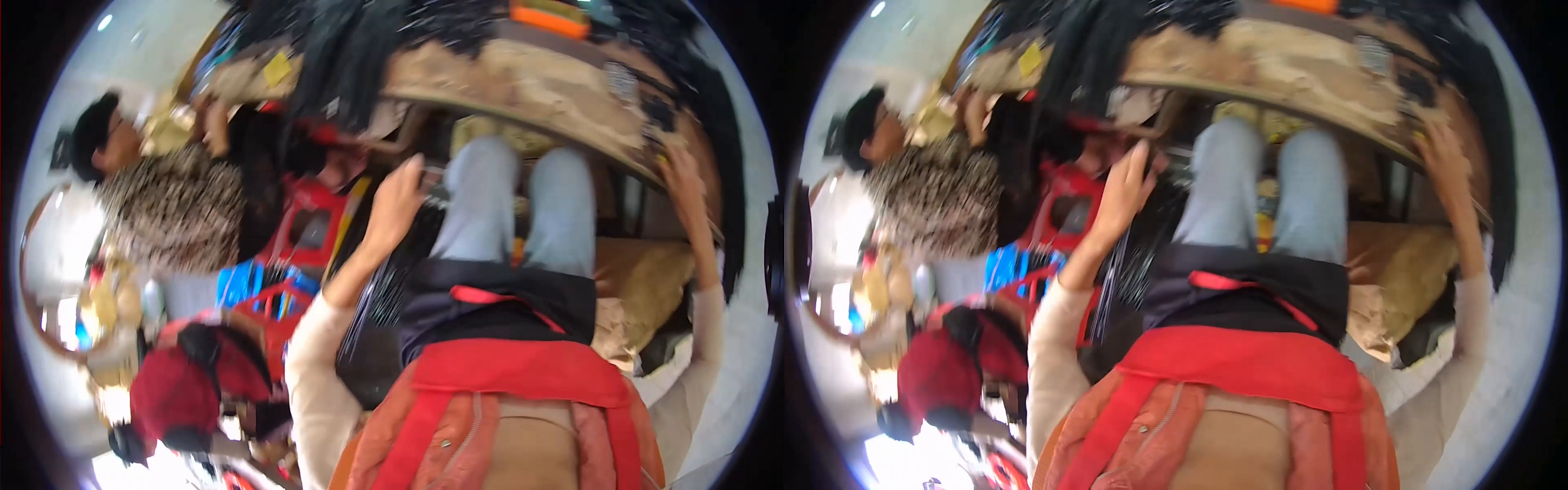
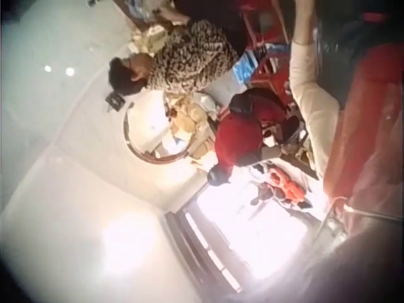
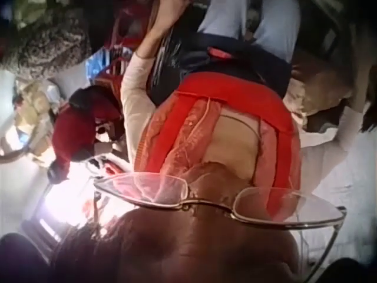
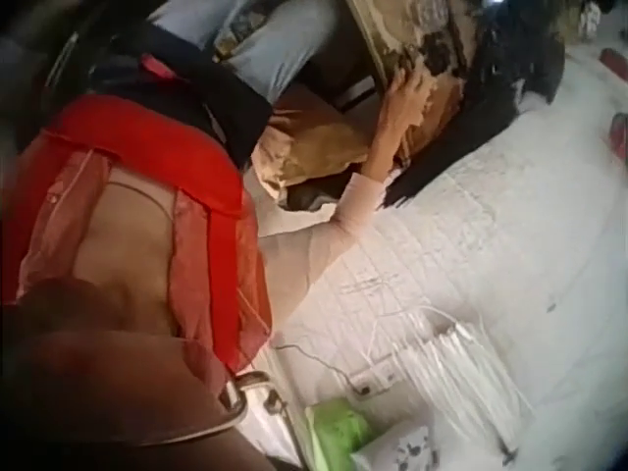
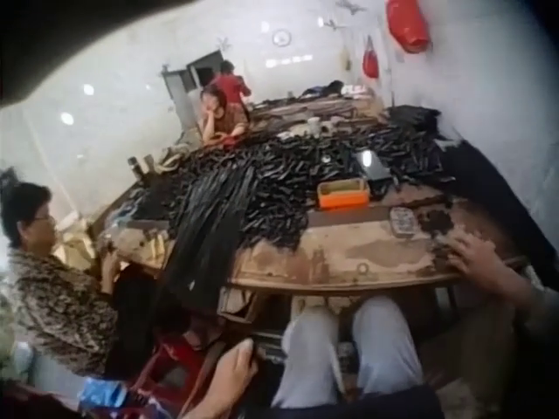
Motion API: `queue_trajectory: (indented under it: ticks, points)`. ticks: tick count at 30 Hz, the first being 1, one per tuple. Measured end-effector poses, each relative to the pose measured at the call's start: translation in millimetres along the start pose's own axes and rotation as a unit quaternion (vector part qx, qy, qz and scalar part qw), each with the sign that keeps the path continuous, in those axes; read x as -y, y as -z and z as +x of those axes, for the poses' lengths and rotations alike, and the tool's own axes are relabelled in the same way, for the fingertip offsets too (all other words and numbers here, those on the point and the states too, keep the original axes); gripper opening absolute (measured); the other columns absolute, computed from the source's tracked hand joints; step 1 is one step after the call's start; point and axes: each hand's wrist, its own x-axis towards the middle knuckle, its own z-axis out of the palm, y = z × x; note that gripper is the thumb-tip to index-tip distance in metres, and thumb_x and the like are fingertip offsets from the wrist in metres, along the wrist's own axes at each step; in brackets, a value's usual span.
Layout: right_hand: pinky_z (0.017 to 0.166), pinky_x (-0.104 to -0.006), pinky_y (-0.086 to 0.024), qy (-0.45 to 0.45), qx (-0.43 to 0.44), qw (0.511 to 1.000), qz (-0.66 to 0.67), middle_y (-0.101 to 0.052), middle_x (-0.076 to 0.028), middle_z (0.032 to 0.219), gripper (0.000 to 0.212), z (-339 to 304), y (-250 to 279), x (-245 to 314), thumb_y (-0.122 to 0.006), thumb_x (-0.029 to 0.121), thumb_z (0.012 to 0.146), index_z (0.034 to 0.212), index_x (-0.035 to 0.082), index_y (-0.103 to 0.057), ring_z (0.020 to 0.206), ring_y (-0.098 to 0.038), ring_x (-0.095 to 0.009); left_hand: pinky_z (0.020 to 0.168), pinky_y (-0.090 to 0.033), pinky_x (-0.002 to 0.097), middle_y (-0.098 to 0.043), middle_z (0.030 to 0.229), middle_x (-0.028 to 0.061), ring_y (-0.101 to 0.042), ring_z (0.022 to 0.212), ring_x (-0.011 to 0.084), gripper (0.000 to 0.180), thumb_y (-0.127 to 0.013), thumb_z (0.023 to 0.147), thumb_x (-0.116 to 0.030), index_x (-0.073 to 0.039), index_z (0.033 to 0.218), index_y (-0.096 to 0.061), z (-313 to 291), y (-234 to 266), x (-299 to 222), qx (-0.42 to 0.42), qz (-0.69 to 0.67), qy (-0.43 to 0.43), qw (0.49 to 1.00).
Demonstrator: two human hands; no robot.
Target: Manually assembling bundles of wires into plastic connectors and securing them using a pair of pliers.
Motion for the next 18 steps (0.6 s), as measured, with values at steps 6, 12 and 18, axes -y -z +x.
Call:
queue_trajectory:
  ticks: [6,12,18]
  points:
    - [0.086,-0.0375,-0.046,0.127,-0.073,0.988,-0.059,-0.057,-0.010,0.107,0.029,-20,-7,2,-0.062,0.021,0.083,0.109,0.007,-0.063,0.102,-0.053,-0.026,0.084,-0.046,0.0465,-0.063,0.109,0.0249,-0.061,0.101,0.0397,0.042,-0.048,0.098,-0.030,-0.001,0.127,-0.054,-120,-132,62,0.156,-0.070,0.430,0.886]
    - [0.080,-0.0373,-0.047,0.034,-0.096,0.995,-0.003,-0.056,-0.008,0.085,0.014,-37,30,-16,-0.061,0.020,0.081,0.089,0.008,-0.062,0.088,-0.058,-0.026,0.099,-0.034,0.0483,-0.045,0.127,0.0242,-0.042,0.115,0.0417,0.059,-0.065,0.088,-0.030,-0.009,0.139,-0.044,-183,-188,181,0.180,0.086,0.347,0.916]
    - [0.070,-0.0418,-0.051,-0.200,0.012,0.973,-0.111,-0.060,-0.010,0.082,0.013,-46,34,-127,-0.061,0.018,0.080,0.086,0.006,-0.060,0.087,-0.059,-0.029,0.086,-0.047,0.0385,-0.062,0.101,0.0190,-0.059,0.097,0.0317,0.028,-0.064,0.089,-0.019,-0.001,0.111,-0.065,-61,-131,114,0.204,-0.013,0.217,0.954]
